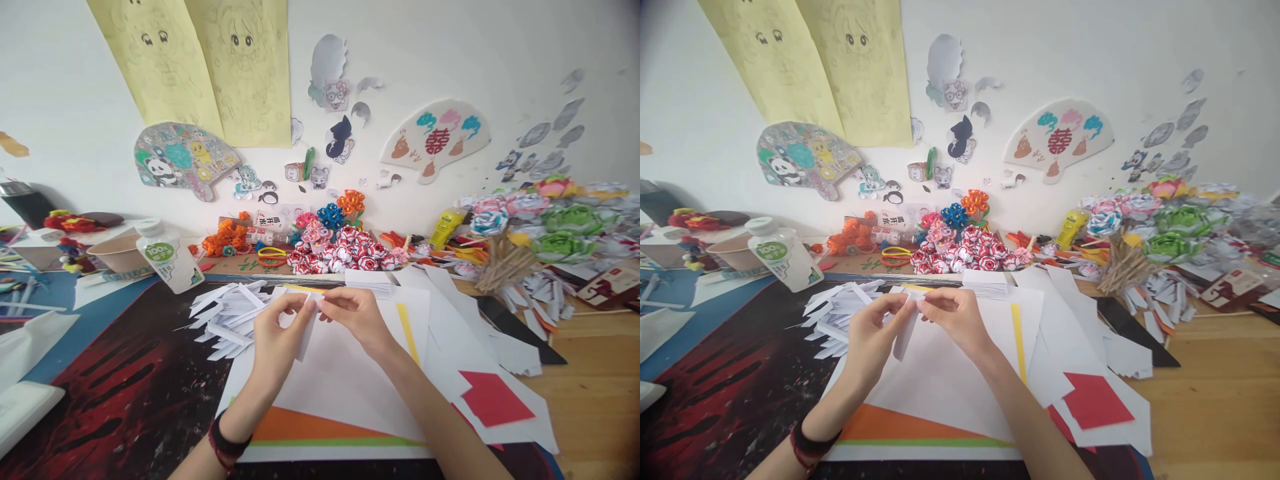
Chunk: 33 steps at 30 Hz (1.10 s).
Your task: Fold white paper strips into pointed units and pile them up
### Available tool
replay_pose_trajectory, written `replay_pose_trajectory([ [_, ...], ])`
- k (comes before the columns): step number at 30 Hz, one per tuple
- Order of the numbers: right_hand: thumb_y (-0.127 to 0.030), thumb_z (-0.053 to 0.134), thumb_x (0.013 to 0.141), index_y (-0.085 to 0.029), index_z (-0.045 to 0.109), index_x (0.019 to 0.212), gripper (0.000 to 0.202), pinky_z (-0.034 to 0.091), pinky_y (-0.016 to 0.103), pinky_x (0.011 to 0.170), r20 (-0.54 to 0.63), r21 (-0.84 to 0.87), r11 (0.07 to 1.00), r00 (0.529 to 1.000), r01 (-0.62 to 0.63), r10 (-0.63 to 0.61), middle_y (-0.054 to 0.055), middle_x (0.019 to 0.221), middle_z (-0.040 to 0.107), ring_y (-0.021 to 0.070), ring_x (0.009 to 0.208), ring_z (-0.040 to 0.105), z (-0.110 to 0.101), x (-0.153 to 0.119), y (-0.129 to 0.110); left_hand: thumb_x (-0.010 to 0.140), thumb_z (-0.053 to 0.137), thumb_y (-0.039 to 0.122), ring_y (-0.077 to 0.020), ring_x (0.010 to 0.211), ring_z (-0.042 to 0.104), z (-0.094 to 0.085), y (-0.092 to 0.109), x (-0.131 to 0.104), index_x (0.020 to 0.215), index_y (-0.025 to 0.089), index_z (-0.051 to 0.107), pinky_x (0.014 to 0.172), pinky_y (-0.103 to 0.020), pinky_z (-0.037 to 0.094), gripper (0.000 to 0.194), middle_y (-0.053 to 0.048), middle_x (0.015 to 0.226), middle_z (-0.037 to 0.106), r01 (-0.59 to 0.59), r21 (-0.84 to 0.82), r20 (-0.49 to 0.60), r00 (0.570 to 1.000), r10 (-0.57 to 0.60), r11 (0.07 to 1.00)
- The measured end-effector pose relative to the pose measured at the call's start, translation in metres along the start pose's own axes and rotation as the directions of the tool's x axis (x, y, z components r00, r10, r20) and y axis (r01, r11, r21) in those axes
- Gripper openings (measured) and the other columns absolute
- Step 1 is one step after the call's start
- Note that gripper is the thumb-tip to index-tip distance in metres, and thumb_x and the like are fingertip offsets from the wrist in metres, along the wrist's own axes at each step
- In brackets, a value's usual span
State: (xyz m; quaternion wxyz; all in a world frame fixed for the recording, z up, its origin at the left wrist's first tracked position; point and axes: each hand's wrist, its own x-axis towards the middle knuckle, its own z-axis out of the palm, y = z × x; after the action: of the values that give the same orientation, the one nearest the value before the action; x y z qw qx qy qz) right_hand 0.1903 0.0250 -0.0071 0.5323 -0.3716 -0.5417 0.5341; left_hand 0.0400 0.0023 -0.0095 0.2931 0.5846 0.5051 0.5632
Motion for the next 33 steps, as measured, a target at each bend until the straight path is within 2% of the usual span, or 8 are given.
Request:
replay_pose_trajectory([
  [5, -0.032, 0.077, 0.071, -0.015, 0.073, 0.074, 0.017, 0.053, 0.027, 0.061, 0.003, -0.022, 0.998, 0.998, 0.067, -0.067, 0.003, 0.067, 0.069, 0.0154, 0.061, 0.064, 0.000, 0.000, 0.001, 0.082, 0.065, 0.035, -0.0159, 0.075, 0.058, 0.000, 0.002, 0.000, 0.081, 0.018, 0.070, 0.074, -0.027, 0.041, 0.018, -0.001, 0.078, 0.070, -0.011, 0.021, 0.037, 0.999, 0.010, 1.000],
  [9, -0.030, 0.077, 0.072, -0.015, 0.073, 0.072, 0.015, 0.053, 0.026, 0.060, -0.004, -0.031, 0.996, 0.996, 0.088, -0.088, 0.003, 0.065, 0.068, 0.0149, 0.060, 0.063, -0.001, 0.000, 0.000, 0.085, 0.062, 0.035, -0.0152, 0.074, 0.059, -0.004, 0.002, 0.003, 0.082, 0.018, 0.069, 0.070, -0.027, 0.041, 0.018, -0.001, 0.079, 0.071, -0.061, 0.056, 0.111, 0.992, 0.054, 0.997],
  [13, -0.029, 0.076, 0.073, -0.015, 0.074, 0.072, 0.014, 0.052, 0.026, 0.060, 0.058, -0.040, 0.996, 0.995, 0.077, -0.075, 0.003, 0.065, 0.068, 0.0144, 0.061, 0.063, -0.003, 0.000, -0.001, 0.087, 0.059, 0.033, -0.0139, 0.071, 0.058, -0.009, 0.003, 0.006, 0.086, 0.018, 0.067, 0.068, -0.026, 0.040, 0.017, 0.000, 0.077, 0.068, -0.138, 0.090, 0.138, 0.982, 0.125, 0.986],
  [17, -0.028, 0.075, 0.074, -0.015, 0.073, 0.071, 0.014, 0.051, 0.026, 0.059, 0.114, -0.051, 0.996, 0.991, 0.077, -0.071, 0.003, 0.063, 0.067, 0.0137, 0.060, 0.061, -0.004, 0.000, 0.000, 0.089, 0.057, 0.030, -0.0134, 0.069, 0.056, -0.010, 0.003, 0.007, 0.081, 0.016, 0.064, 0.066, -0.024, 0.040, 0.017, 0.000, 0.073, 0.065, -0.161, 0.068, 0.148, 0.978, 0.149, 0.985],
  [22, -0.028, 0.076, 0.073, -0.015, 0.073, 0.072, 0.014, 0.051, 0.026, 0.059, 0.121, -0.051, 0.996, 0.990, 0.077, -0.071, 0.003, 0.063, 0.067, 0.0139, 0.059, 0.061, -0.003, 0.000, 0.000, 0.089, 0.056, 0.030, -0.0131, 0.067, 0.054, -0.009, 0.000, 0.005, 0.077, 0.016, 0.061, 0.066, -0.023, 0.042, 0.019, 0.000, 0.070, 0.062, -0.157, 0.027, 0.123, 0.981, 0.152, 0.987],
  [26, -0.028, 0.075, 0.074, -0.014, 0.073, 0.071, 0.014, 0.050, 0.026, 0.058, 0.124, -0.045, 0.996, 0.989, 0.081, -0.075, 0.003, 0.062, 0.066, 0.0134, 0.059, 0.060, -0.003, -0.001, -0.001, 0.091, 0.053, 0.031, -0.0133, 0.067, 0.054, -0.008, 0.001, 0.005, 0.075, 0.016, 0.060, 0.065, -0.023, 0.041, 0.023, 0.000, 0.070, 0.062, -0.127, 0.005, 0.146, 0.981, 0.125, 0.992],
  [31, -0.028, 0.076, 0.073, -0.015, 0.073, 0.070, 0.013, 0.050, 0.025, 0.057, 0.102, -0.017, 0.996, 0.991, 0.090, -0.088, 0.002, 0.062, 0.065, 0.0124, 0.058, 0.060, -0.006, -0.001, -0.005, 0.093, 0.048, 0.030, -0.0130, 0.067, 0.053, -0.008, 0.005, 0.004, 0.075, 0.017, 0.060, 0.065, -0.024, 0.039, 0.025, 0.000, 0.071, 0.062, -0.185, 0.037, 0.242, 0.955, 0.171, 0.982],
  [33, -0.028, 0.076, 0.073, -0.015, 0.073, 0.069, 0.014, 0.050, 0.024, 0.057, 0.094, -0.020, 0.996, 0.992, 0.087, -0.085, 0.002, 0.062, 0.065, 0.0124, 0.057, 0.060, -0.006, -0.001, -0.005, 0.094, 0.048, 0.030, -0.0126, 0.066, 0.051, -0.008, 0.006, 0.003, 0.073, 0.017, 0.058, 0.064, -0.024, 0.039, 0.026, 0.000, 0.069, 0.059, -0.216, 0.061, 0.238, 0.951, 0.196, 0.974],
])
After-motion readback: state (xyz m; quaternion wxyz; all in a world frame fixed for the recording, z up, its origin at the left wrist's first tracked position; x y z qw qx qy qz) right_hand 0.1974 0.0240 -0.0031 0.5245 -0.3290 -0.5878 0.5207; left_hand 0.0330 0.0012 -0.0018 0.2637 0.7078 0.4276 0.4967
